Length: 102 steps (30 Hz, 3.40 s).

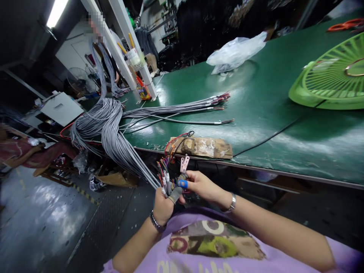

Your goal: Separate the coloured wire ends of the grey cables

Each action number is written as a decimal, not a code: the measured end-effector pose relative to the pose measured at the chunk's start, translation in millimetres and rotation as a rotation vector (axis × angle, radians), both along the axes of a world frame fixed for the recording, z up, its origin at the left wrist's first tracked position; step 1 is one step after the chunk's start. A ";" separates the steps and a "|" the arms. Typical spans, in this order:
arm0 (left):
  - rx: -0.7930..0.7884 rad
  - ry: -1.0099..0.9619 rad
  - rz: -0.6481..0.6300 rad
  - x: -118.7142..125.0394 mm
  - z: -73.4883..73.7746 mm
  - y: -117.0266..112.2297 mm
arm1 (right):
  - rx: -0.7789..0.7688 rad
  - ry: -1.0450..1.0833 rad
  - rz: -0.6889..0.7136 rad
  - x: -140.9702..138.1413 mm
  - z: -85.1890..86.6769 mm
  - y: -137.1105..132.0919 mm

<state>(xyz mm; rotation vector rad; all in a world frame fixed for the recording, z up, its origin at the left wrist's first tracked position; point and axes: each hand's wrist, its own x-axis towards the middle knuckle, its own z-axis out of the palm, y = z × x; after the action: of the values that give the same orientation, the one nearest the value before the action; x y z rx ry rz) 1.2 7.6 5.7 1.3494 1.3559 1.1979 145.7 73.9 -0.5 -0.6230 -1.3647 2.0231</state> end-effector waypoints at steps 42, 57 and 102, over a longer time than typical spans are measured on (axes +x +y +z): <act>-0.001 -0.039 0.211 9.8 -7.8 0.2 | -0.099 -0.029 -0.221 -0.3 -2.6 -12.1; 0.007 -0.219 0.081 19.1 10.0 14.4 | -0.451 0.214 -0.222 2.5 -3.7 23.8; 0.046 -0.180 0.202 31.4 2.3 21.1 | -0.532 0.496 -0.094 -10.6 -1.3 26.4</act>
<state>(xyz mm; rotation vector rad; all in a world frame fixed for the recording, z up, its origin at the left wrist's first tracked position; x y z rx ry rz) 32.6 28.7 8.1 1.1257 1.3661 1.4571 135.2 100.3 -1.7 -0.3510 -0.5026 2.2698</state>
